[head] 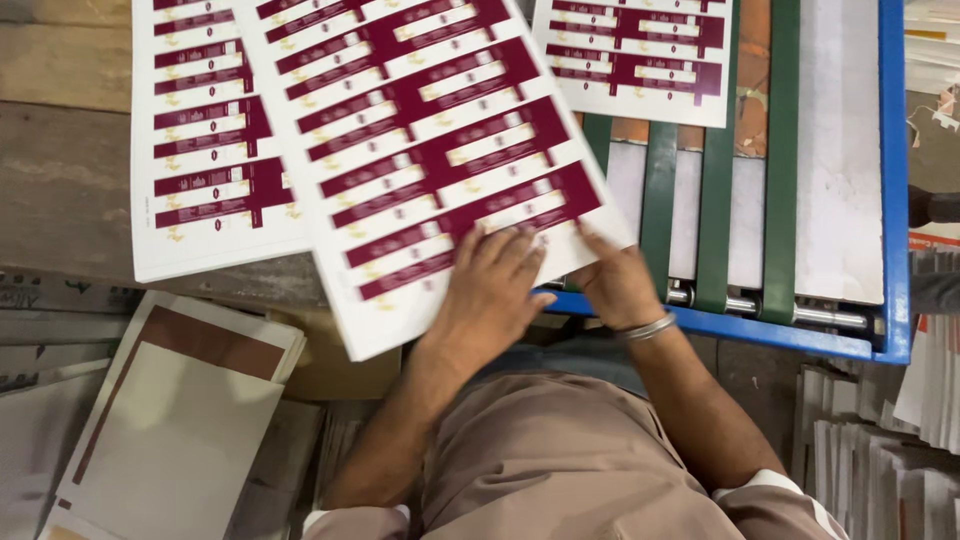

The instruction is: The person picks up printed sheets from a pile and feeds them individually onto the conveyor belt of a machine by hand.

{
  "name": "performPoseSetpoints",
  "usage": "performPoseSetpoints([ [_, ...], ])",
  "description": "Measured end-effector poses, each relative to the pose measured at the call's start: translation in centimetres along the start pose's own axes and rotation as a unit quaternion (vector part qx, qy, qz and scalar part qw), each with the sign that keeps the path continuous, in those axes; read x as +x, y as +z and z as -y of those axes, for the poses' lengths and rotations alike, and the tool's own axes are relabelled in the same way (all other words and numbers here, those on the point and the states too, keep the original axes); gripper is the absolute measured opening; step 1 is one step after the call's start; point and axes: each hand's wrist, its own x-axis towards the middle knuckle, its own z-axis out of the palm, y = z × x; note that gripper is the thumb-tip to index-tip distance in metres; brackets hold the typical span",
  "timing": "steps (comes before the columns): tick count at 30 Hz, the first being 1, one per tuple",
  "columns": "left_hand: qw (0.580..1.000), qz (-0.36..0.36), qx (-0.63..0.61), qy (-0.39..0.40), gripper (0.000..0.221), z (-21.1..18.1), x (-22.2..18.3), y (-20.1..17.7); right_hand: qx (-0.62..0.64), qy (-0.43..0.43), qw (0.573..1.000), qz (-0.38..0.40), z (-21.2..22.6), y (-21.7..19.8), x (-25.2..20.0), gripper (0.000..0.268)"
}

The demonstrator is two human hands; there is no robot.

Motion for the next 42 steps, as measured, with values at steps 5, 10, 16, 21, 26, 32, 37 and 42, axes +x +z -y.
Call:
performPoseSetpoints([
  [5,0.992,-0.002,0.105,-0.072,0.056,5.5,-1.8,-3.4,-0.021,-0.067,0.994,-0.087,3.0,-8.0,1.3,0.045],
  [10,0.977,-0.048,0.160,-0.131,0.060,10.0,-3.3,-5.3,-0.024,-0.169,0.974,-0.147,5.2,-15.3,1.3,0.044],
  [16,0.973,-0.087,0.188,-0.098,0.044,11.3,-4.1,-4.5,0.042,-0.221,0.944,-0.241,4.8,-19.3,1.0,0.040],
  [21,0.974,-0.113,0.176,-0.091,0.043,11.2,-4.4,-4.6,-0.001,-0.220,0.944,-0.244,2.5,-19.8,-0.1,0.039],
  [26,0.986,-0.108,0.069,-0.109,0.045,12.1,-4.3,-6.2,-0.044,-0.172,0.940,-0.290,-0.3,-19.0,-2.6,0.036],
  [32,0.980,-0.126,0.114,-0.105,0.041,12.7,-4.7,-5.1,-0.078,-0.112,0.935,-0.327,-3.9,-19.1,-6.7,0.030],
  [37,0.973,-0.137,0.150,-0.113,0.045,13.0,-5.3,-4.7,-0.070,-0.128,0.943,-0.299,-5.3,-19.4,-8.7,0.033],
  [42,0.973,-0.140,0.132,-0.124,0.046,12.5,-5.1,-5.0,-0.109,-0.110,0.949,-0.275,-4.3,-18.7,-8.3,0.032],
])
